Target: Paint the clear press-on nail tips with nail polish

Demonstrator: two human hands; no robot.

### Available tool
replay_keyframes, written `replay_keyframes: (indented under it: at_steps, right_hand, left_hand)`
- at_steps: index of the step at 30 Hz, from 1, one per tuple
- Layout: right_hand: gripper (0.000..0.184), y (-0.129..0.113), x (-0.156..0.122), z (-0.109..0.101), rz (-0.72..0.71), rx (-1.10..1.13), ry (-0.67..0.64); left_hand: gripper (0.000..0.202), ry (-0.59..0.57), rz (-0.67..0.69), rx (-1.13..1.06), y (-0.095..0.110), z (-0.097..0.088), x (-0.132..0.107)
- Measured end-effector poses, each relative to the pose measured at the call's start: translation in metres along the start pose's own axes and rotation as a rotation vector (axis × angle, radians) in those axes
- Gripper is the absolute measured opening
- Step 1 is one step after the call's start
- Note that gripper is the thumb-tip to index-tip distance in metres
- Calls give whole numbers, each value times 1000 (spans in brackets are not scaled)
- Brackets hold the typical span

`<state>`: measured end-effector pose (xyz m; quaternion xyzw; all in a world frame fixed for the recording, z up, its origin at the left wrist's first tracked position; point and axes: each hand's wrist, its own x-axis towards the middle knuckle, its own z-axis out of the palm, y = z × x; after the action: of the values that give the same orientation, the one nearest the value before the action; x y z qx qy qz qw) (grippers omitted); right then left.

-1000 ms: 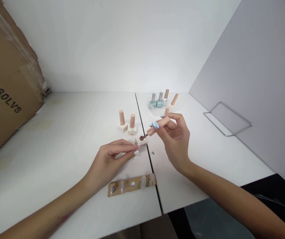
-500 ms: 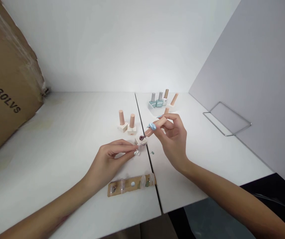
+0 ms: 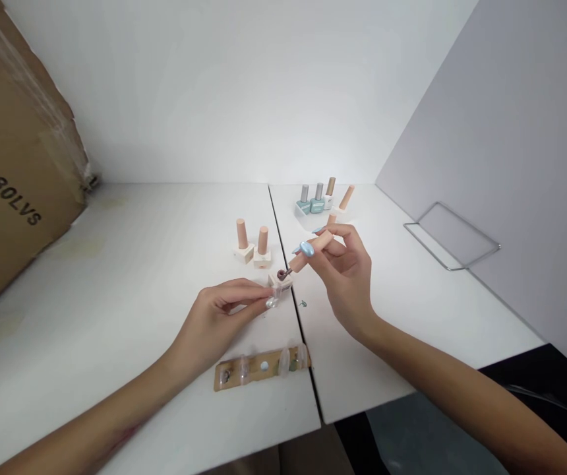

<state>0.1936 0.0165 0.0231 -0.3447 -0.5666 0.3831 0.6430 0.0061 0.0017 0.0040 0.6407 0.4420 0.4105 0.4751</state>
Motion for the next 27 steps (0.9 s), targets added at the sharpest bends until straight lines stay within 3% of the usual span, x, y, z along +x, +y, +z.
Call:
replay_keyframes:
  at_steps: [6,12,19,27]
  right_hand:
    - [20,1,-1,0,106,120,-165]
    - [21,4,4,-2,169,71,17]
    - [24,1,-3,1,89,88,-139]
    - [21,-1,-1,2,74,3,34]
  left_hand:
    - [14,-1,-72,-49,5,-1,1]
    - [17,13,-152,-98,7,0,0]
    - [13,4,-150,-126,10,1,2]
    - [16,-10,-143,-116,4,-1,1]
